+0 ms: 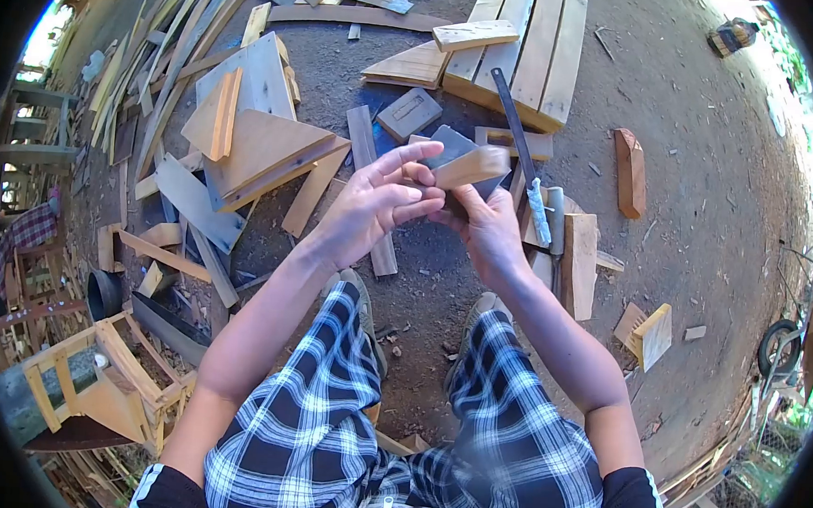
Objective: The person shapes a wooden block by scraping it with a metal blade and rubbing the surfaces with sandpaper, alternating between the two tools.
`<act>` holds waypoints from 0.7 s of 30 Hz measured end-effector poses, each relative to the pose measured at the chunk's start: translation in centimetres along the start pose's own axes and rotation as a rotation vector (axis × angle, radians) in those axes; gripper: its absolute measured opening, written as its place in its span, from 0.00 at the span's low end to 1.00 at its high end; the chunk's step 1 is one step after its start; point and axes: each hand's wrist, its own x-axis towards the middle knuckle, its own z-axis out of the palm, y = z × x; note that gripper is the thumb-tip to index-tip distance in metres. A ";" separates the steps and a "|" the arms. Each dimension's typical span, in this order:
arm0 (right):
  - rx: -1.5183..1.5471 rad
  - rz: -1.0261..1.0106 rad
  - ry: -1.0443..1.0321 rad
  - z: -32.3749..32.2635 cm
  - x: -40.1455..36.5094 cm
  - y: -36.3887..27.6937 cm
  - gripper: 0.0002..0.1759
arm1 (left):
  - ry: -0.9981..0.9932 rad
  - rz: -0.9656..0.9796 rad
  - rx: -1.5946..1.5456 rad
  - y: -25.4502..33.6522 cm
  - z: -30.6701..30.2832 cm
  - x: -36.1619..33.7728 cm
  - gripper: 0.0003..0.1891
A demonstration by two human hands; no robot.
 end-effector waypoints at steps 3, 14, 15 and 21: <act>-0.074 -0.061 0.048 0.0 0.0 1.2 0.18 | -0.001 0.084 0.159 0.2 1.3 0.0 0.32; -0.458 -0.234 0.000 -0.1 -0.8 -0.2 0.13 | 0.197 0.327 1.157 0.4 2.6 1.2 0.18; -0.432 -0.262 -0.033 0.1 -0.7 -0.3 0.13 | 0.179 0.241 0.898 0.1 2.1 1.3 0.17; -0.808 -0.465 0.198 0.1 -1.7 -3.9 0.15 | -0.009 -0.123 0.018 1.0 1.1 0.0 0.19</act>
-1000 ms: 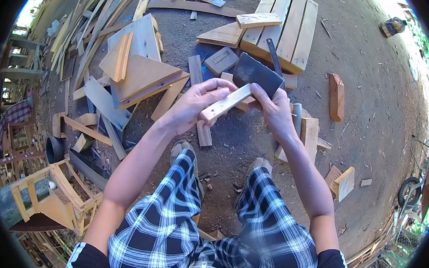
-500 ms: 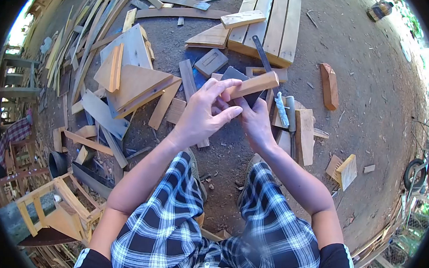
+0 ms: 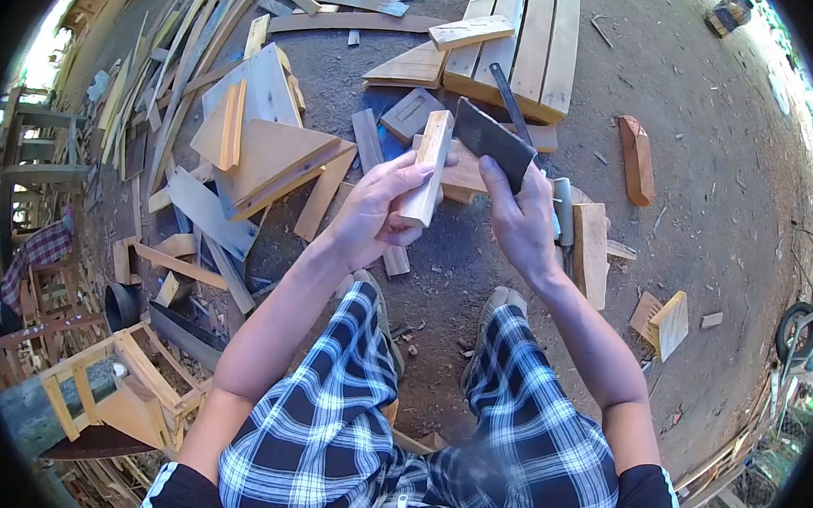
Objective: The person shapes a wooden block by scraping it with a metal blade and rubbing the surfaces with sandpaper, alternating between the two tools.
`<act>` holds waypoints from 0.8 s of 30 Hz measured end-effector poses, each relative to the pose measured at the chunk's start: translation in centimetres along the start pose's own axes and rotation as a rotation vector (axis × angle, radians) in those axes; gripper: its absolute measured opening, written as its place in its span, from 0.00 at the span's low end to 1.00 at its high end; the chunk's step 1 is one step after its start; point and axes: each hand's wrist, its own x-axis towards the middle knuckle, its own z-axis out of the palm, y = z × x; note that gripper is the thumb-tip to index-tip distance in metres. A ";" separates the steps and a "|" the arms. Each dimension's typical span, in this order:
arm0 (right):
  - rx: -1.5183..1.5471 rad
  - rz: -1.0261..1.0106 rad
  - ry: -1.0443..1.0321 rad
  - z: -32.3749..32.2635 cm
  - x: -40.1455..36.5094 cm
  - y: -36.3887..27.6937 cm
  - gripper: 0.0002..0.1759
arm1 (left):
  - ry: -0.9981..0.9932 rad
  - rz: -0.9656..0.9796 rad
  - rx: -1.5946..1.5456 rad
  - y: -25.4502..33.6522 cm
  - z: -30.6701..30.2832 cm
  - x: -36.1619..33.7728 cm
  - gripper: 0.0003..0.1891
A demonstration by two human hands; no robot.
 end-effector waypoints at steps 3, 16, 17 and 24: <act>-0.092 -0.403 0.037 -0.3 0.6 -0.2 0.19 | -0.086 0.099 -0.112 0.2 0.5 0.0 0.25; -0.234 -0.549 -0.071 2.3 2.6 -0.9 0.25 | 0.008 0.121 -0.100 -0.5 -1.5 0.7 0.17; -0.235 -0.537 -0.030 2.9 2.7 -0.7 0.25 | -0.035 0.134 -0.125 -0.7 -1.8 0.8 0.17; -0.190 -0.642 -0.073 3.5 1.5 -1.6 0.21 | 0.205 0.121 -0.170 -0.5 -0.7 0.6 0.17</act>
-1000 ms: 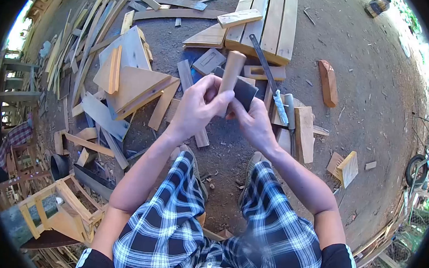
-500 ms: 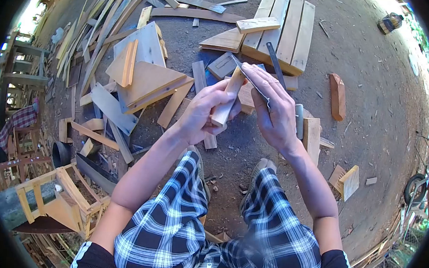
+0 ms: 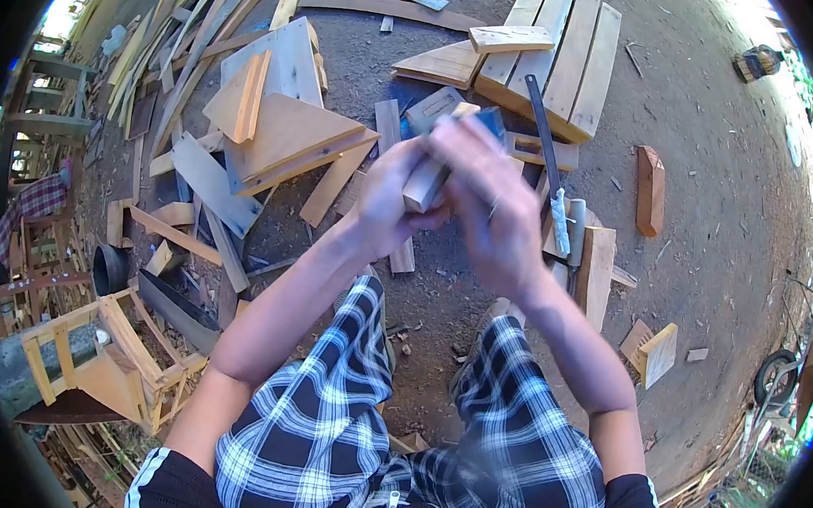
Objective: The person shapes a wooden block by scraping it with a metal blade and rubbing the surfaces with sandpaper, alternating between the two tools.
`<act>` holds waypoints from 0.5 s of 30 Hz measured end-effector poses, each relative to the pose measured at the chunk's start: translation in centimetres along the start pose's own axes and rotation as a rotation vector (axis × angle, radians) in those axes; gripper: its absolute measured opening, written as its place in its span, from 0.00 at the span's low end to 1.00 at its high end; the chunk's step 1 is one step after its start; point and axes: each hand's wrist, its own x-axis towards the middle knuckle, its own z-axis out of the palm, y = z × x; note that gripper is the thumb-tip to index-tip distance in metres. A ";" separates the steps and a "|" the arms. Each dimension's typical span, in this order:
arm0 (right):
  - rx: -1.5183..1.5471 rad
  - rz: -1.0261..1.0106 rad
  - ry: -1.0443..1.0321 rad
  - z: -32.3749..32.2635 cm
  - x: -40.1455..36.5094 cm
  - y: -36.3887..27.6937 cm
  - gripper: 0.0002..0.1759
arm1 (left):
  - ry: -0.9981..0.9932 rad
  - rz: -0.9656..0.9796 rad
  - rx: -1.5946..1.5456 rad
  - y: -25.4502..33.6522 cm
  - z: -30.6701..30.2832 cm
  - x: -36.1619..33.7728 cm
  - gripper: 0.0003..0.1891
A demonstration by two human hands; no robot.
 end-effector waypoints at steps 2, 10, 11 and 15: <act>0.022 0.129 0.048 0.0 1.1 1.5 0.22 | -0.014 -0.007 -0.033 -0.1 -0.2 -0.1 0.17; -0.065 0.011 0.022 0.2 0.6 1.6 0.23 | -0.186 -0.017 -0.087 -0.4 -0.9 0.6 0.16; -0.064 0.062 0.043 0.2 0.6 1.7 0.23 | -0.232 -0.027 -0.140 -0.8 -1.3 1.0 0.15; -0.053 -0.066 -0.096 1.2 -1.3 -1.5 0.27 | 0.097 -0.030 -0.134 0.6 1.0 0.5 0.17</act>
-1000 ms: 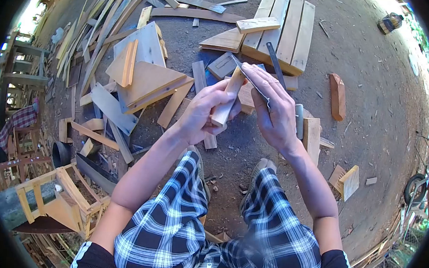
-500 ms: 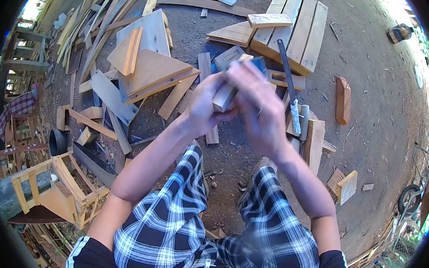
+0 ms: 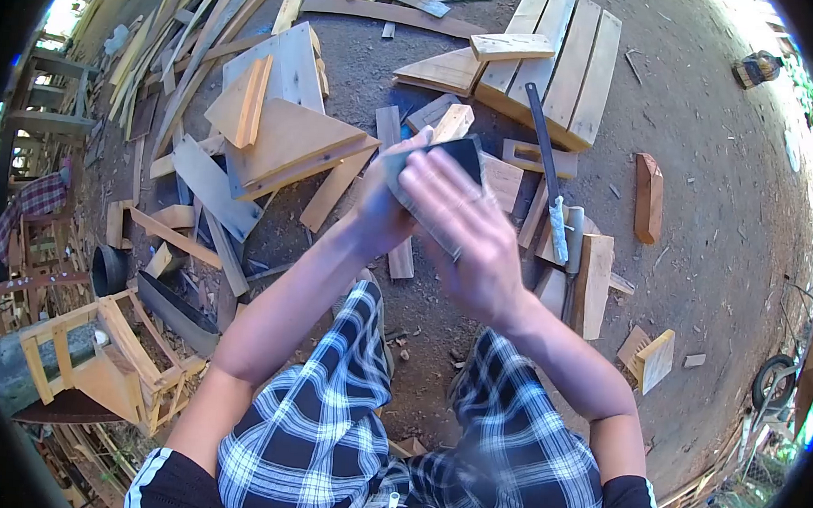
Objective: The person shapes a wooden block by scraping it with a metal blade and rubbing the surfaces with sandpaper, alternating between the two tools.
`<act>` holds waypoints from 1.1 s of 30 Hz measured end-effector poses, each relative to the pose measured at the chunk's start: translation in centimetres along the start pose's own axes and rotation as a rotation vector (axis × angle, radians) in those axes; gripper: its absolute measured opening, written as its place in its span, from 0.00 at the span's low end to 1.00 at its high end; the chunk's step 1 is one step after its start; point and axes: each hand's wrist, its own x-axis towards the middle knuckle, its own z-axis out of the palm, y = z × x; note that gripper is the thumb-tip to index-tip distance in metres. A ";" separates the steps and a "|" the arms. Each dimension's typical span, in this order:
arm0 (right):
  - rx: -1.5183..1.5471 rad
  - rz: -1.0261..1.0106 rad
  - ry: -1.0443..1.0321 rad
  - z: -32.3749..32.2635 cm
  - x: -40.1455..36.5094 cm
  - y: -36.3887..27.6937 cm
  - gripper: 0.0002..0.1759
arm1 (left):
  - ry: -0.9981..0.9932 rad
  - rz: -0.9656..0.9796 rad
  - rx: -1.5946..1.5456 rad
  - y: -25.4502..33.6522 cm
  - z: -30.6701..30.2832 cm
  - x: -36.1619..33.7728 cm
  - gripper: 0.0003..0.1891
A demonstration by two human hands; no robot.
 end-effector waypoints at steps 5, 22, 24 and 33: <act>0.013 0.167 0.146 -1.2 1.9 4.3 0.24 | -0.315 -0.015 0.050 -0.8 -2.5 0.6 0.16; 0.112 0.606 0.185 -3.1 -0.3 7.0 0.21 | -0.218 -0.093 0.015 -1.7 -2.2 -0.1 0.21; 0.132 0.580 0.157 -3.0 -0.2 6.2 0.19 | -0.268 -0.061 0.048 -1.6 -2.2 0.1 0.23; -0.118 0.088 0.039 -0.2 -0.6 4.3 0.26 | -0.143 -0.052 0.078 -1.9 -3.1 0.5 0.22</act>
